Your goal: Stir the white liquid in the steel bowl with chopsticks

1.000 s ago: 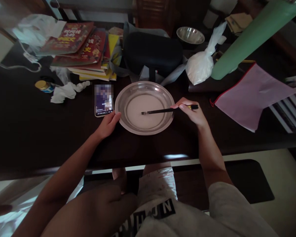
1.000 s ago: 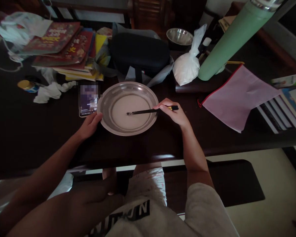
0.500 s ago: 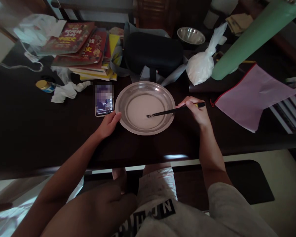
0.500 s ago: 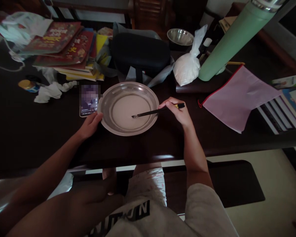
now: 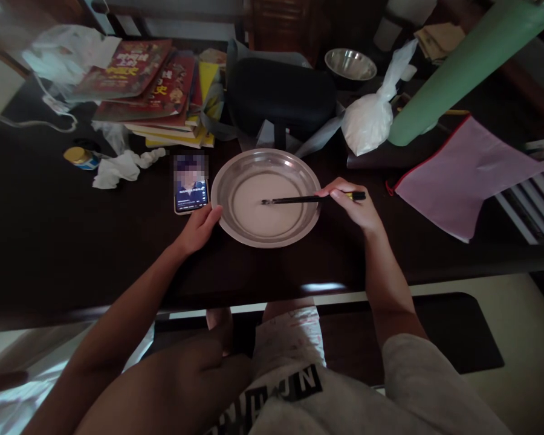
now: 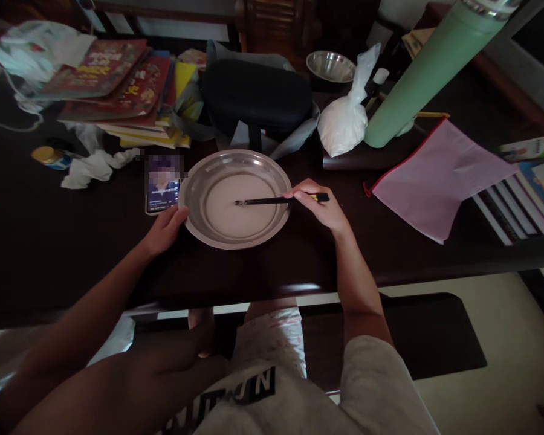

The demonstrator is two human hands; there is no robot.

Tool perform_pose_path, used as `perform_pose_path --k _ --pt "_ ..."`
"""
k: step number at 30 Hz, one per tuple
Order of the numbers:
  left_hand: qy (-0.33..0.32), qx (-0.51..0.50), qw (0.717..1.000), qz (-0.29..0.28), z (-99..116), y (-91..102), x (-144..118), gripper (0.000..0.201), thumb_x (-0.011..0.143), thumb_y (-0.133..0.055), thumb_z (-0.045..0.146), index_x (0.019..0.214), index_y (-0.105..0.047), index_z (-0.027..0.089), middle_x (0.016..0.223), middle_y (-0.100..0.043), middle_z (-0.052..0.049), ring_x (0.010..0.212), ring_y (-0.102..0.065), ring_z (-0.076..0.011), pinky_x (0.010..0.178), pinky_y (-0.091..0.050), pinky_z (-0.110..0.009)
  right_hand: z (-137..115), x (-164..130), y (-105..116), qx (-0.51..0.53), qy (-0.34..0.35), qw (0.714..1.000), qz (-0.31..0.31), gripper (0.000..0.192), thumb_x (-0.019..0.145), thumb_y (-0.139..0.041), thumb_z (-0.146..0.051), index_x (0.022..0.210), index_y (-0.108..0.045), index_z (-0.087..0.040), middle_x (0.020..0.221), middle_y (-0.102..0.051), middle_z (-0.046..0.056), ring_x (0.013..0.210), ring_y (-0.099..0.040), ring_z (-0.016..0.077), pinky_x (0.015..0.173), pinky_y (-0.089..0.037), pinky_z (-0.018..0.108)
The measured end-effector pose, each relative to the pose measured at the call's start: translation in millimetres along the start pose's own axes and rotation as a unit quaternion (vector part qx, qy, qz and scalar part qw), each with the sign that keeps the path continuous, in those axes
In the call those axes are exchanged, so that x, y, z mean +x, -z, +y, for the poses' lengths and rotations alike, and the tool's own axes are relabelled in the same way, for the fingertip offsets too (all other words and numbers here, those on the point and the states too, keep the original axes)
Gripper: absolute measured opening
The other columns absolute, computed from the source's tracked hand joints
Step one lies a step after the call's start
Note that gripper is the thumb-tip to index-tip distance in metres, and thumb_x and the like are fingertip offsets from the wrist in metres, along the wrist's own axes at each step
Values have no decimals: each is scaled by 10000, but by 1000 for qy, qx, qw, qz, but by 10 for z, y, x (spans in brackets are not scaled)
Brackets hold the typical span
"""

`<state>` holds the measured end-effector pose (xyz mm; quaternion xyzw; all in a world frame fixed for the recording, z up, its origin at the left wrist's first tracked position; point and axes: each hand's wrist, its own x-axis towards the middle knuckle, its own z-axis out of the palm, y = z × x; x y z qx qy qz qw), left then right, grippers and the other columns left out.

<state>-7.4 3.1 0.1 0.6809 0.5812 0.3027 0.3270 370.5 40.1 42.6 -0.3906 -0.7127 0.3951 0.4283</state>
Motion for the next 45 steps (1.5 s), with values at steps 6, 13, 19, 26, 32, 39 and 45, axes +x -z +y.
perform_pose_path --k 6,13,19,26,32,39,45 --pt "-9 -6 1000 -2 5 2 -2 745 868 -307 852 839 -631 182 826 -700 -71 756 -616 -218 730 -555 -349 5 -2 6 24 -3 1000 13 254 933 -623 -458 869 -807 -296 846 -786 1 857 -736 176 840 -542 353" --pt "-5 -7 1000 1 -18 -7 -5 730 871 -311 843 823 -621 185 781 -670 -59 740 -601 -209 705 -543 -334 0 -5 12 9 -4 999 46 251 934 -627 -448 856 -805 -289 850 -786 6 851 -726 174 842 -536 358" --pt "-8 -6 1000 1 0 -2 -4 720 882 -315 821 830 -622 171 786 -657 -56 755 -593 -207 726 -534 -340 7 2 -2 5 -3 1000 -20 228 915 -649 -465 915 -810 -304 917 -794 9 944 -728 185 916 -539 374" --pt "-11 -10 1000 0 4 -4 0 689 886 -330 807 826 -624 187 794 -667 -59 748 -603 -209 713 -545 -334 -4 4 2 13 -9 1000 9 293 926 -618 -495 847 -804 -282 847 -785 13 849 -733 184 845 -554 370" --pt "-4 -13 1000 1 -5 -9 -1 681 878 -334 807 825 -630 196 812 -681 -70 777 -612 -226 740 -555 -357 -13 3 4 3 -1 1000 25 247 925 -634 -464 887 -807 -293 874 -790 9 906 -733 181 887 -542 362" --pt "10 -14 1000 2 7 -2 -5 721 844 -334 863 822 -623 203 824 -692 -68 805 -620 -248 772 -551 -371 5 4 -3 -1 -2 1000 -25 247 916 -641 -477 919 -808 -295 912 -794 12 945 -727 185 915 -540 373" --pt "2 -12 1000 0 10 -6 -5 741 854 -317 858 854 -644 193 857 -712 -84 836 -639 -256 775 -556 -367 20 -3 1 2 -16 999 31 302 927 -609 -506 851 -800 -285 854 -785 11 853 -729 184 849 -554 376"
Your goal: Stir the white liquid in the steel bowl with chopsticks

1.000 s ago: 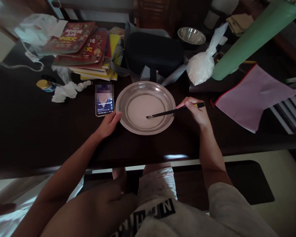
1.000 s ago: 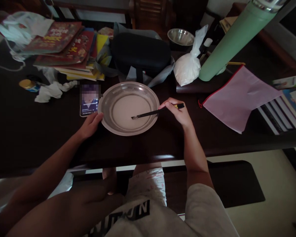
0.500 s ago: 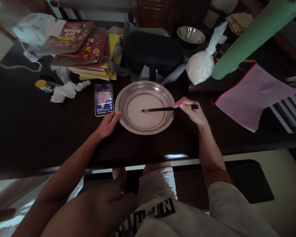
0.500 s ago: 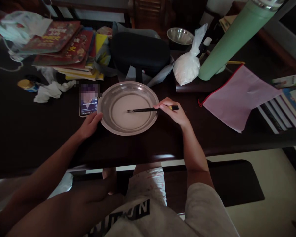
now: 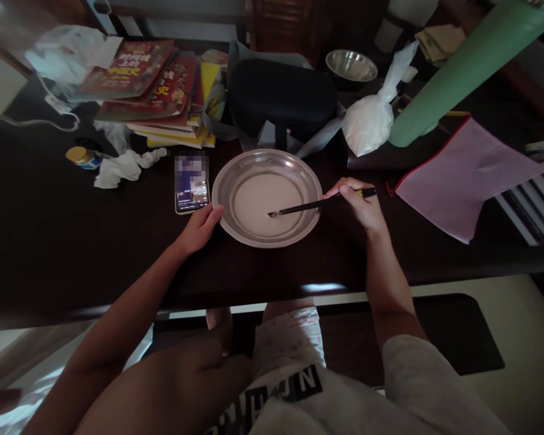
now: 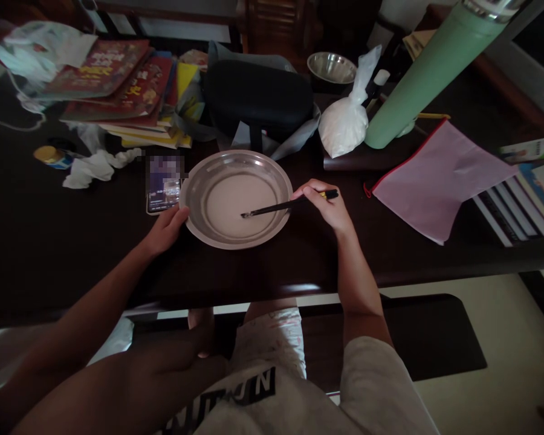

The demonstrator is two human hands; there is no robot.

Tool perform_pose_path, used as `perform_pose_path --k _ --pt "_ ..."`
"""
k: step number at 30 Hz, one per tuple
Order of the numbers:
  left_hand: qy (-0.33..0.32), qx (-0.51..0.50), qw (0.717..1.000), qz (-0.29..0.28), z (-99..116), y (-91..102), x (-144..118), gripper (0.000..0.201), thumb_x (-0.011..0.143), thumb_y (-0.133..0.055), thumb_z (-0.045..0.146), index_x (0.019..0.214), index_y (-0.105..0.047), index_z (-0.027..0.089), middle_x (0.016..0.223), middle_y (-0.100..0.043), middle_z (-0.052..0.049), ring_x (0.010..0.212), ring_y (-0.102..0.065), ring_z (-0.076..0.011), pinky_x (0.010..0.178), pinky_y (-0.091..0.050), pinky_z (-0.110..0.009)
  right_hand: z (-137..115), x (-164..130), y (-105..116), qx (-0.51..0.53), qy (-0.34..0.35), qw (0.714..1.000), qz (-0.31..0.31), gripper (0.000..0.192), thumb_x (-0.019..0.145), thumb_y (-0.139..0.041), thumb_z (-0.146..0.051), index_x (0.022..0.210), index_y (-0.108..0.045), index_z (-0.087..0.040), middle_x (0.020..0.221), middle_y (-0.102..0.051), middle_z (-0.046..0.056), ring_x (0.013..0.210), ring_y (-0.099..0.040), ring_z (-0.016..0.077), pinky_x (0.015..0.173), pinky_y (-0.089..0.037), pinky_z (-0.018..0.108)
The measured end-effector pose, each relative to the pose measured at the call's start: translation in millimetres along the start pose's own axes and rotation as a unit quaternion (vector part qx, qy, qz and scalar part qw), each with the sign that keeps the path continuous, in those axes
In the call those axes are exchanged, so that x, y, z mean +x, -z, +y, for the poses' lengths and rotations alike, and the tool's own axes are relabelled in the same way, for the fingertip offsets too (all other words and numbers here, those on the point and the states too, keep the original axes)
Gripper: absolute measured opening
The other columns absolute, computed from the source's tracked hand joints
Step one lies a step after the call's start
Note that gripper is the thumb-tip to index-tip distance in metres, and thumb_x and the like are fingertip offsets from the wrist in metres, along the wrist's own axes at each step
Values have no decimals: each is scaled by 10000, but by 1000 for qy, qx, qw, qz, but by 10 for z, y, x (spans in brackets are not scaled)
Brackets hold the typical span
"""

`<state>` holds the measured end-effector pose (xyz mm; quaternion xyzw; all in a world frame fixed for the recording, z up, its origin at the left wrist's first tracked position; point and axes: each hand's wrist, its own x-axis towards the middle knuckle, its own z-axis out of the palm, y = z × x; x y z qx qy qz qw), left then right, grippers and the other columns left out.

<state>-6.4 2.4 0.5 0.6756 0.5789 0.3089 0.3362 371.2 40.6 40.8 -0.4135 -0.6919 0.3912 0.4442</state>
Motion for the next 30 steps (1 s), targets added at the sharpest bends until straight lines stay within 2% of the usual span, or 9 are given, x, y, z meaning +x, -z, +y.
perform_pose_path --k 4,9,14,18,20,23,25,28,30 --pt "3 7 1000 3 -5 0 -2 764 846 -303 875 839 -633 186 832 -708 -82 799 -634 -250 759 -562 -376 -21 7 -13 -4 7 999 -53 250 904 -650 -496 913 -808 -303 906 -796 9 937 -726 189 907 -544 375" --pt "1 10 1000 -1 -7 4 -4 767 853 -295 872 849 -638 185 869 -712 -88 805 -635 -250 788 -565 -381 -25 2 4 9 7 1000 10 255 933 -622 -456 862 -806 -295 852 -787 4 853 -729 180 841 -543 362" --pt "8 8 1000 3 -19 3 1 752 841 -311 879 799 -610 190 787 -677 -74 757 -611 -238 730 -548 -371 -33 1 -17 2 10 999 -49 252 908 -649 -485 899 -809 -290 898 -794 14 930 -728 191 908 -543 382" --pt "2 3 1000 3 -8 1 4 749 841 -313 875 815 -623 194 813 -682 -75 782 -609 -236 756 -542 -367 -41 1 -11 -5 8 1000 10 258 922 -631 -478 870 -802 -291 871 -790 10 889 -735 189 881 -553 381" --pt "1 0 1000 2 1 1 2 742 841 -317 872 815 -625 198 816 -686 -74 794 -610 -239 768 -542 -368 -39 1 -9 -3 6 1000 -1 278 930 -616 -481 857 -802 -287 856 -789 10 860 -735 185 853 -554 372" --pt "1 -2 1000 0 5 4 -2 717 853 -330 853 817 -630 203 816 -690 -73 801 -616 -245 774 -547 -370 -30 2 -9 -4 8 999 -50 249 915 -639 -483 903 -806 -299 907 -797 8 930 -734 189 898 -550 372" --pt "2 -1 1000 3 3 4 -5 700 863 -335 840 818 -632 207 816 -691 -69 794 -615 -243 769 -550 -370 -22 1 -3 -6 8 999 -37 242 906 -650 -487 910 -804 -301 918 -799 7 948 -734 193 921 -552 382" --pt "0 -4 1000 4 0 3 -6 705 861 -329 845 815 -627 208 836 -702 -75 795 -615 -241 767 -550 -366 -17 -3 9 -1 5 1000 12 281 920 -624 -498 854 -797 -286 856 -791 10 871 -739 192 874 -564 382" --pt "-2 -5 1000 0 3 3 -6 717 857 -323 853 827 -628 205 864 -712 -82 810 -621 -242 771 -549 -360 -21 -4 7 1 1 1000 -4 298 925 -613 -504 847 -798 -283 848 -791 11 859 -739 191 859 -564 377"
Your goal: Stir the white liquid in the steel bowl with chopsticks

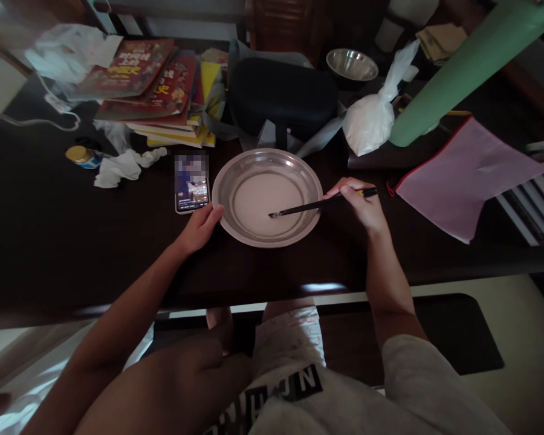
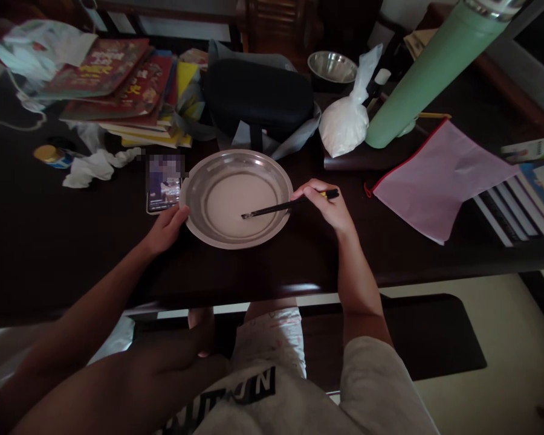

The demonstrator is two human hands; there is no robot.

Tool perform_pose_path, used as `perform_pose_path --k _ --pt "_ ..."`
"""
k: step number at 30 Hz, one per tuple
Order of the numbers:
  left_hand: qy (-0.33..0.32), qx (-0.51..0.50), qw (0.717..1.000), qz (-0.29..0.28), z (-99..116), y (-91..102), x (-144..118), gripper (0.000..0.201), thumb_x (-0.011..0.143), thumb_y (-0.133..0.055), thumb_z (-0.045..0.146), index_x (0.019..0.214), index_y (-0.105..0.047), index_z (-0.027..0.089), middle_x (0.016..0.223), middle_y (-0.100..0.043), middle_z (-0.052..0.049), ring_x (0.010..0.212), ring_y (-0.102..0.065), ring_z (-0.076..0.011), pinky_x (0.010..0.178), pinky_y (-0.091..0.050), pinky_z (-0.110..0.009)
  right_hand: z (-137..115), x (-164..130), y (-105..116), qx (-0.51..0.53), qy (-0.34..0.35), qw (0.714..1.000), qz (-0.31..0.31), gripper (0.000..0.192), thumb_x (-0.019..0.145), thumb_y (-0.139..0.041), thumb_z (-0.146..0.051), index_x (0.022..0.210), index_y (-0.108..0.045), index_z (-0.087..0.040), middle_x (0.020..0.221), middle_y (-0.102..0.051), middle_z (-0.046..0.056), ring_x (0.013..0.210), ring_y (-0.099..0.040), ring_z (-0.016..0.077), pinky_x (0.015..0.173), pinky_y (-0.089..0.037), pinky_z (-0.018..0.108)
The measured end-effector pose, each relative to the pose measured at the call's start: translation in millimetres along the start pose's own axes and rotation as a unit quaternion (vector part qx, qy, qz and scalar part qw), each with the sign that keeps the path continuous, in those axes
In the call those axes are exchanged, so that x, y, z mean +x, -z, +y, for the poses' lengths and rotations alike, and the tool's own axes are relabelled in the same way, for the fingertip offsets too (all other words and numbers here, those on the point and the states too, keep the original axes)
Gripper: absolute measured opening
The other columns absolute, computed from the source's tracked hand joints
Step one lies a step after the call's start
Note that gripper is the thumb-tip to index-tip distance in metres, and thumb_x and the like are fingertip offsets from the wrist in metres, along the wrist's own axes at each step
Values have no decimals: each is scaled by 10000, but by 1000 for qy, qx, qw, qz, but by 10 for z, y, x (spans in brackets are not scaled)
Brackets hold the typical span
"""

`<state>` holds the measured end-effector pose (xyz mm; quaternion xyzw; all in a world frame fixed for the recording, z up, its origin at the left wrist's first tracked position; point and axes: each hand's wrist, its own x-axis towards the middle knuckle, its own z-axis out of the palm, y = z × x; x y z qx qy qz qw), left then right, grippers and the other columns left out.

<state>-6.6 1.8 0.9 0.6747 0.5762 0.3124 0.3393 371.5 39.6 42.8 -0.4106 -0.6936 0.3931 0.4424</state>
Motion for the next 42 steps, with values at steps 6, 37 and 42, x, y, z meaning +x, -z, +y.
perform_pose_path --k 6,37,42 --pt "6 8 1000 -2 -3 -1 1 745 852 -309 865 845 -629 192 853 -704 -81 805 -611 -242 788 -545 -371 -11 6 -6 -9 11 1000 -10 238 913 -645 -478 901 -804 -301 913 -797 8 942 -732 193 922 -548 386" --pt "-4 14 1000 -6 -14 -3 5 765 866 -286 853 877 -633 172 851 -686 -76 810 -614 -237 774 -545 -365 1 3 3 2 10 1000 26 283 919 -628 -495 850 -797 -278 842 -783 12 857 -735 189 861 -560 378" --pt "-6 26 1000 -6 -22 0 8 748 878 -283 838 853 -626 173 823 -682 -71 787 -611 -225 743 -543 -341 -1 5 -13 -5 13 999 -40 270 912 -638 -493 889 -809 -286 890 -798 14 905 -729 191 886 -554 376"
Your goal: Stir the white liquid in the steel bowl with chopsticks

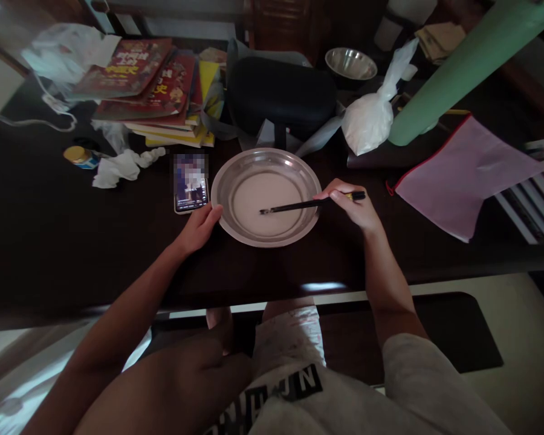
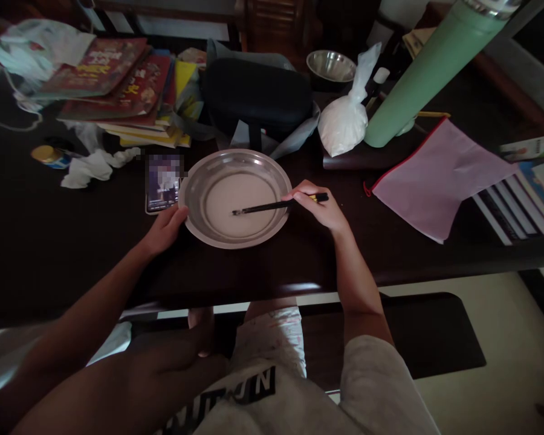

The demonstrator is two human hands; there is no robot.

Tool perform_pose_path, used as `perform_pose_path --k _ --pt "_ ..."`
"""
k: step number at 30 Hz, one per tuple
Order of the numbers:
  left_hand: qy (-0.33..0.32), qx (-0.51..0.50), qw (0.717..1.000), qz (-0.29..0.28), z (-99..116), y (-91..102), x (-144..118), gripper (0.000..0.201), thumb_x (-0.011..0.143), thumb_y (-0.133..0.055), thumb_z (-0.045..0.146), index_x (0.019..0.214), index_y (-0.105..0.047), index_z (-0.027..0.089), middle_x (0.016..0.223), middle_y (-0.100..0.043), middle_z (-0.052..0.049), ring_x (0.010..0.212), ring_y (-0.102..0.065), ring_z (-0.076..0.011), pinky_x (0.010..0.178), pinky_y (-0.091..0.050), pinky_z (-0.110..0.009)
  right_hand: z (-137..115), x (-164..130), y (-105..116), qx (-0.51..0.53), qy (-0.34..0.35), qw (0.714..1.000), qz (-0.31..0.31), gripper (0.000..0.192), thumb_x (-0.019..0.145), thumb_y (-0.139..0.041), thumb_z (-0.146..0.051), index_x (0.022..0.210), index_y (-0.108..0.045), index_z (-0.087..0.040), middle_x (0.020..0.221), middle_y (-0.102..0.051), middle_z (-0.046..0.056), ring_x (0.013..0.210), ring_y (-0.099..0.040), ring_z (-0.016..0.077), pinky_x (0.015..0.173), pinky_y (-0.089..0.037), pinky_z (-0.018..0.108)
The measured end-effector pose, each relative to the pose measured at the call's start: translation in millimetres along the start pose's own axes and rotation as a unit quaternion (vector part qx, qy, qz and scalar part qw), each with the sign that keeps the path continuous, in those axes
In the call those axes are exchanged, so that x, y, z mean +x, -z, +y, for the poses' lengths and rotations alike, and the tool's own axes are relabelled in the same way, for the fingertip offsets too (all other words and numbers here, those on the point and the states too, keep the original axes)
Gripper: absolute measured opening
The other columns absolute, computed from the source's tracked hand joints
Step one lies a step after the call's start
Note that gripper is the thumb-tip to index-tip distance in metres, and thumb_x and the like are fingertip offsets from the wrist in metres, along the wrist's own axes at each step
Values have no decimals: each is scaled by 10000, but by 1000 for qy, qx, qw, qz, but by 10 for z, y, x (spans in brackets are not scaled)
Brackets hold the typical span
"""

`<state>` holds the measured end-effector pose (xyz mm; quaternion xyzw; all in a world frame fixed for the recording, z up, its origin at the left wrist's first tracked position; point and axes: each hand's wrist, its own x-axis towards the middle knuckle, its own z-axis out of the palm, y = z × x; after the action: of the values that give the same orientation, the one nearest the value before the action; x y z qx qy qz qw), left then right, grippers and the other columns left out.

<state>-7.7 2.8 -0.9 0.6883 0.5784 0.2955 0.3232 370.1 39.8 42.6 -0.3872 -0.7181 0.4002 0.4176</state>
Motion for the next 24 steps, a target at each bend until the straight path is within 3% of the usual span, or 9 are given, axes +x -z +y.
perform_pose_path --k 5,10,16,20,24 --pt "-4 -10 1000 4 7 -1 0 743 874 -299 842 840 -621 174 798 -665 -55 752 -588 -208 739 -541 -344 4 -2 14 3 0 998 62 261 928 -626 -467 853 -802 -290 842 -785 3 855 -735 181 848 -556 365" --pt "0 -4 1000 6 20 3 -2 750 865 -297 856 795 -605 175 741 -625 -41 717 -565 -196 701 -525 -327 -9 0 4 2 0 1000 0 250 919 -639 -471 890 -809 -290 900 -796 12 915 -731 186 880 -550 367" --pt "-3 -12 1000 0 33 7 -7 777 853 -287 881 827 -616 177 807 -671 -60 759 -589 -216 751 -539 -351 9 -9 13 13 -4 999 52 268 940 -612 -457 857 -806 -292 845 -784 5 843 -730 178 839 -549 364" --pt "1 -8 1000 10 8 2 -6 752 853 -300 876 780 -597 188 757 -644 -52 726 -580 -212 706 -533 -350 12 -7 7 5 -1 1000 -5 225 920 -644 -455 921 -812 -305 916 -795 5 936 -730 186 900 -546 368" --pt "3 -7 1000 11 -6 -4 -2 758 848 -294 878 776 -596 188 753 -644 -53 731 -580 -215 707 -533 -350 15 -8 18 13 -1 998 58 240 925 -636 -456 872 -805 -294 862 -787 4 876 -736 182 867 -556 365"
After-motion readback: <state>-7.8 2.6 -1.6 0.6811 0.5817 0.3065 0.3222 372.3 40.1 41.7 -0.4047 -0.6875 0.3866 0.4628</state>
